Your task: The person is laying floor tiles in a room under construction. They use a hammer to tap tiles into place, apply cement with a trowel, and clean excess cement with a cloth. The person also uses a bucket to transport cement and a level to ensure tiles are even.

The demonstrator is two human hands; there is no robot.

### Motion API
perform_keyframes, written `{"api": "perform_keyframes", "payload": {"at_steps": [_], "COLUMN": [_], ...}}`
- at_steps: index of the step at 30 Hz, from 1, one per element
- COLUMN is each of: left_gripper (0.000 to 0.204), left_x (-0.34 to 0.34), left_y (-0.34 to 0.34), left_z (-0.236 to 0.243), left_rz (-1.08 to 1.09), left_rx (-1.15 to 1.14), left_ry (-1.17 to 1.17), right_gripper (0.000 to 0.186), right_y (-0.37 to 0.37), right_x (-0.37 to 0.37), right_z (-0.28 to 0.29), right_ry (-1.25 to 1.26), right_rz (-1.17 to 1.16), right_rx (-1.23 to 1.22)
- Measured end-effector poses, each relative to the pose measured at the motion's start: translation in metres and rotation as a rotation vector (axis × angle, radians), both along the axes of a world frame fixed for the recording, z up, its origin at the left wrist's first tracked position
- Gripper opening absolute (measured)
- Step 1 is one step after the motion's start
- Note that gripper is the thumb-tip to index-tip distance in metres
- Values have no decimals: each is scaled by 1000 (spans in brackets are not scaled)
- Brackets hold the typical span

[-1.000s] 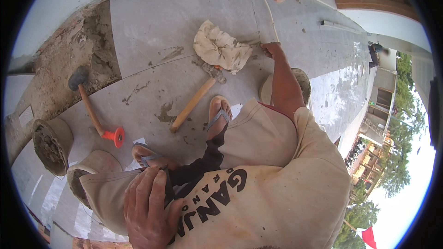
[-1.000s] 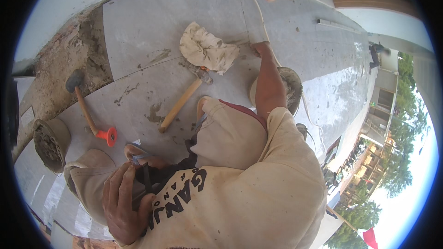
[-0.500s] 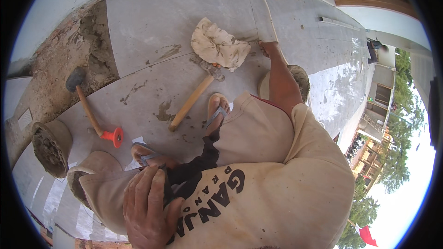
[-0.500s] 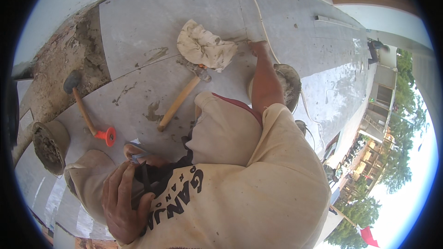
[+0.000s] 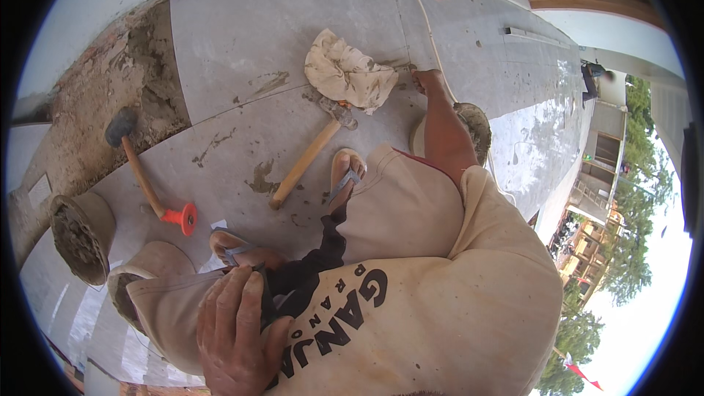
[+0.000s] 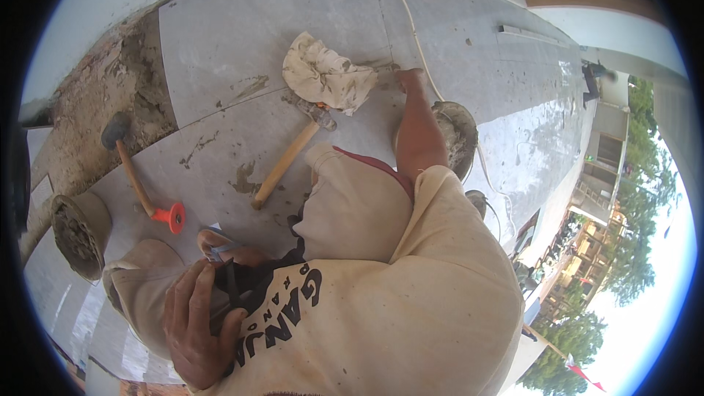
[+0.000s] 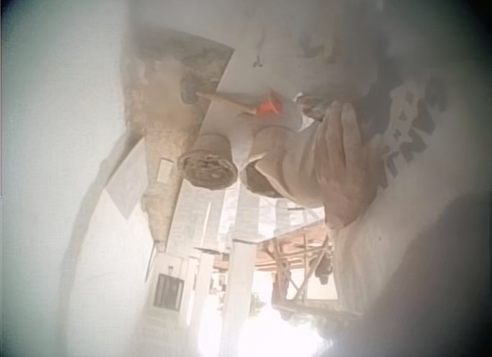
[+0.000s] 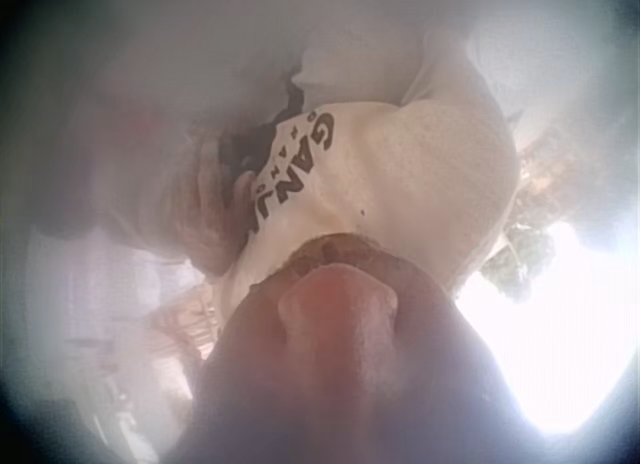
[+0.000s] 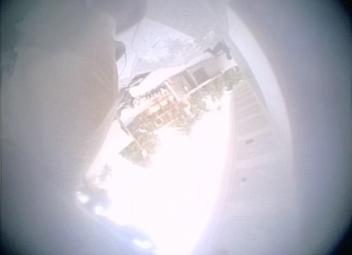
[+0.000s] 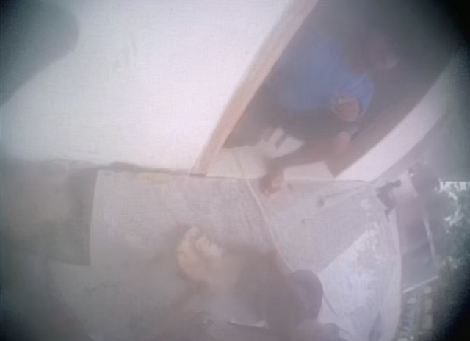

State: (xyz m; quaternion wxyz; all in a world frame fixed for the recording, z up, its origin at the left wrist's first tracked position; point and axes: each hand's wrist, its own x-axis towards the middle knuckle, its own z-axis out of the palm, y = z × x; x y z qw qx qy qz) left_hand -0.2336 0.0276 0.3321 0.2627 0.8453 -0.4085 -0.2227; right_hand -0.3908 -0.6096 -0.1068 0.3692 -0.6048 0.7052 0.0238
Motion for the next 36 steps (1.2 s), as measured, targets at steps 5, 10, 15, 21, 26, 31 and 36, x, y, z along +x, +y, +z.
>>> {"api": "perform_keyframes", "payload": {"at_steps": [5,10,15,21,26,31,36], "left_gripper": [65,63,62,61,62,60,58], "left_x": [0,8,13,15,12,11,16], "left_y": [0,-10,-30,-41,-3,-8,-6], "left_z": [1,10,22,27,-9,-10,-12], "left_rz": [21,291,600,876,-39,-55,-93], "left_rx": [46,61,89,113,-16,8,-30], "left_ry": [-42,327,639,913,48,20,41], "right_gripper": [24,11,11,29,50,66,65], "right_y": [30,27,34,11,-29,22,11], "right_x": [24,22,34,31,-3,35,27], "right_z": [10,49,52,29,7,2,9], "right_ry": [-114,-159,-145,236,595,431,450], "right_rz": [-49,-172,-141,310,751,490,321], "right_rx": [9,143,67,-2,-341,-196,-118]}}
